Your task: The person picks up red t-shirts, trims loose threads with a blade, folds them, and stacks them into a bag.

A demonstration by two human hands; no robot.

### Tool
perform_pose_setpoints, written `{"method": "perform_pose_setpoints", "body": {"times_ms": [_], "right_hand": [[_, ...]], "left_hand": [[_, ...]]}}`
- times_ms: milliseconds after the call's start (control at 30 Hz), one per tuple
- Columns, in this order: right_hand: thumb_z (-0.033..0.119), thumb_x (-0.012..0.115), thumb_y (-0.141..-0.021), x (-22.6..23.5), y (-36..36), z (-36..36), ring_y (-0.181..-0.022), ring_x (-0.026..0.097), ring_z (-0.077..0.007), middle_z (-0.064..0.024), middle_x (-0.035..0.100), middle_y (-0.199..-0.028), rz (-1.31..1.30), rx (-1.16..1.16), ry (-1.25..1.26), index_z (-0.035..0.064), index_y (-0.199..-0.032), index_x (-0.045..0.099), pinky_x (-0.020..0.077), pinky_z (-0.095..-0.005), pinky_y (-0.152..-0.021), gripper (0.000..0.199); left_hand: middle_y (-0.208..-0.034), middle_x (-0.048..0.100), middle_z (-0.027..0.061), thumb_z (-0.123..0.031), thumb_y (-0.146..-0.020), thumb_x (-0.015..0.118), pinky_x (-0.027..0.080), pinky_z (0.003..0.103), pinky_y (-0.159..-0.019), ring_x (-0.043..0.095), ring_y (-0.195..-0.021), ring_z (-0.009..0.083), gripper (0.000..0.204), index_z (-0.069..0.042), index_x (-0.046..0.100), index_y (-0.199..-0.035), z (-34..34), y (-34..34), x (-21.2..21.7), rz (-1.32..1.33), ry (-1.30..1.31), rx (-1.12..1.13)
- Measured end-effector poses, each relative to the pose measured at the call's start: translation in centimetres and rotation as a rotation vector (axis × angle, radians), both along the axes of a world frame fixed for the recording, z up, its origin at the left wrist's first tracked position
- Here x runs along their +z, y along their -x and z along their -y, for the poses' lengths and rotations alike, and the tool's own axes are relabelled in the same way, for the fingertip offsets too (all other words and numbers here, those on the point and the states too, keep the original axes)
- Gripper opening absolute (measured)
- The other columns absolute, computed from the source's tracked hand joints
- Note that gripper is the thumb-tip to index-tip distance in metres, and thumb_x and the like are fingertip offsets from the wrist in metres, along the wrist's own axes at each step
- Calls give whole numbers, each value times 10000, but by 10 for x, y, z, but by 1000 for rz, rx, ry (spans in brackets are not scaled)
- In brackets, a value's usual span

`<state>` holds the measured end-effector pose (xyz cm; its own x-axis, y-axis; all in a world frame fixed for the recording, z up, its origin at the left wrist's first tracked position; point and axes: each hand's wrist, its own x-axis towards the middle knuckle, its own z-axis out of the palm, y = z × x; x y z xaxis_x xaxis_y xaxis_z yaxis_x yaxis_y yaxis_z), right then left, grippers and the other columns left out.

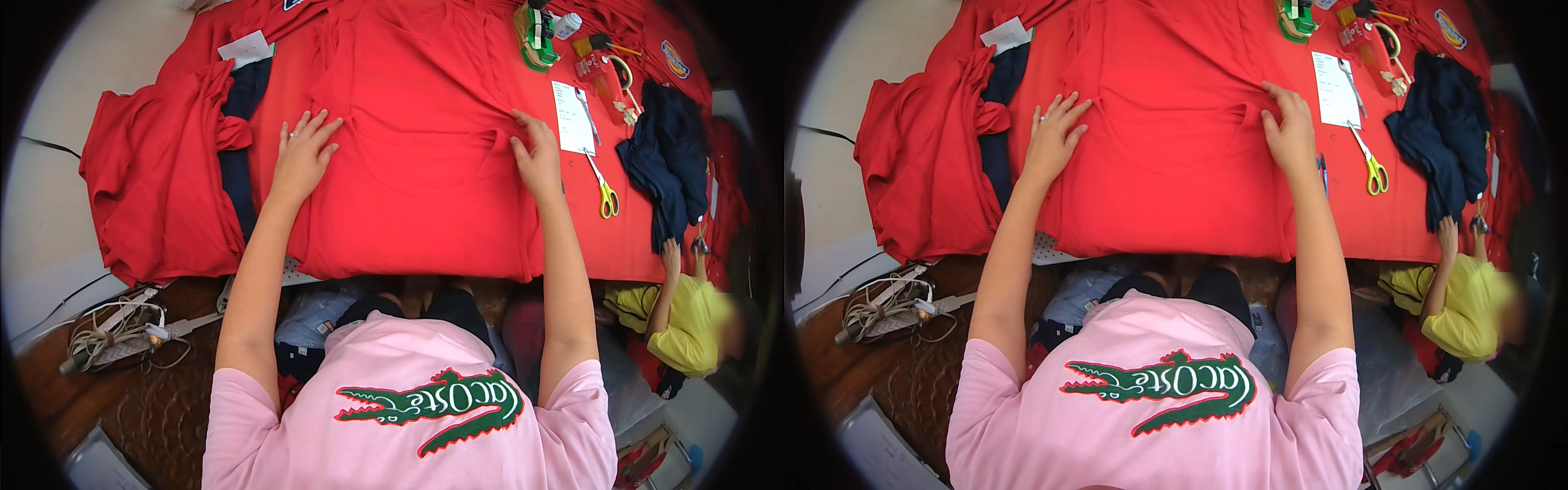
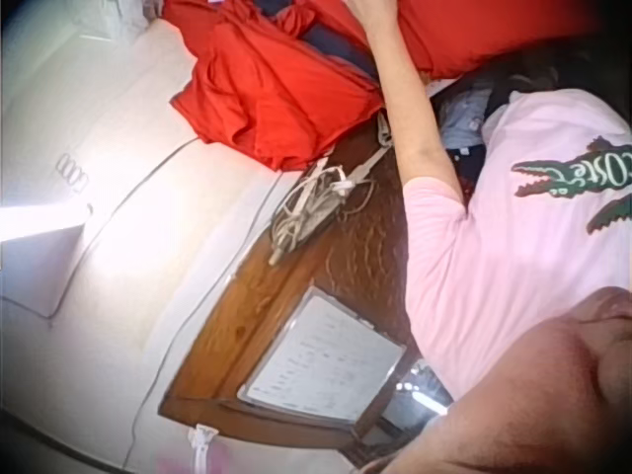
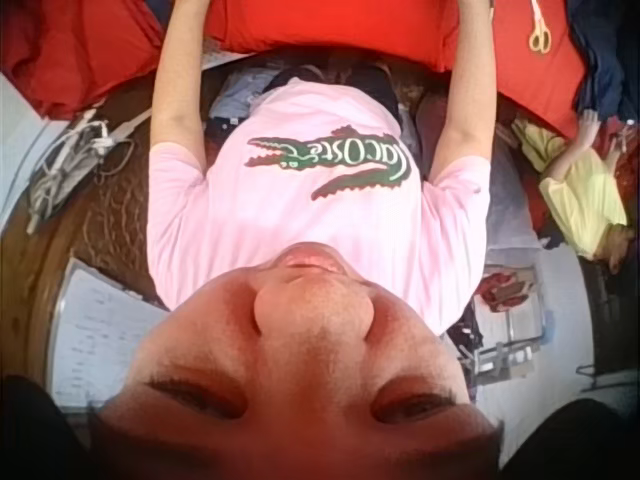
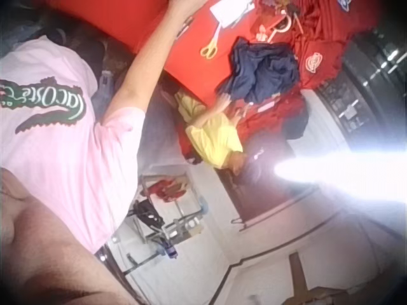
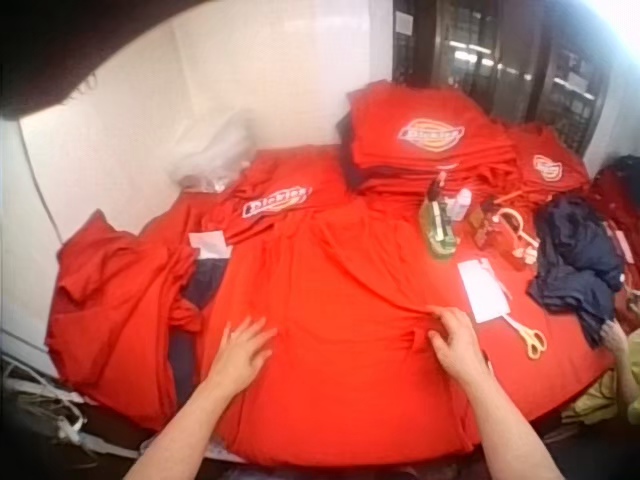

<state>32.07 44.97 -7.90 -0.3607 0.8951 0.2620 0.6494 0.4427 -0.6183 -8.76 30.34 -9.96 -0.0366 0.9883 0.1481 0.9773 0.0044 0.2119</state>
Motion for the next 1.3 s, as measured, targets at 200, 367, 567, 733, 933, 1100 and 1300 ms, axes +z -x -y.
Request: {"method": "perform_pose_setpoints", "body": {"times_ms": [200,367,567,733,933,1100,1300], "right_hand": [[21,741,-824,8,-4,-1,-941,605,-218,-109,650,-1031,25,-36,366,31,-1102,685,517,-364,-842,284],[-38,697,-775,26,-13,49,-962,623,-292,-125,643,-1017,8,-37,-16,17,-890,638,512,-397,-847,141],[-52,659,-733,8,-62,159,-999,630,-324,-106,671,-1026,151,22,-108,49,-842,641,486,-434,-879,150],[-56,656,-818,-25,-92,210,-866,626,-219,-71,672,-914,-69,-164,85,44,-898,677,492,-355,-822,130],[77,807,-844,-1,-60,195,-738,571,-138,-58,613,-840,-137,-346,107,12,-976,659,482,-302,-686,209],[160,797,-852,-3,-22,177,-658,559,-167,-76,591,-763,24,-402,111,9,-958,682,480,-341,-627,218],[-27,606,-900,-11,-45,169,-772,564,-69,19,653,-872,-604,-393,667,1,-1037,697,432,-226,-693,166]], "left_hand": [[-1148,672,103,-181,-855,772,303,506,-1188,598,-1204,293,405,-114,663,-1239,-2,1,27,173,-85,53],[-1040,637,119,-53,-784,724,395,483,-1088,604,-1132,337,187,-74,662,-959,43,-19,40,306,-343,62],[-1173,632,129,14,-784,687,448,468,-1037,590,-1171,369,135,-66,667,-891,168,-52,23,261,-152,12],[-1269,618,156,19,-863,674,477,431,-1003,615,-1142,364,110,-36,690,-957,222,-69,4,463,-57,209],[-1051,685,103,-14,-946,671,512,333,-896,659,-991,211,131,-5,668,-1077,215,-56,1,802,-86,445],[-992,688,61,-79,-896,794,512,267,-821,610,-857,114,273,12,688,-1130,191,-61,-9,967,-119,504],[-918,690,25,-129,-994,678,496,254,-767,629,-798,89,180,-9,642,-1123,198,-56,-13,1233,115,508]]}}
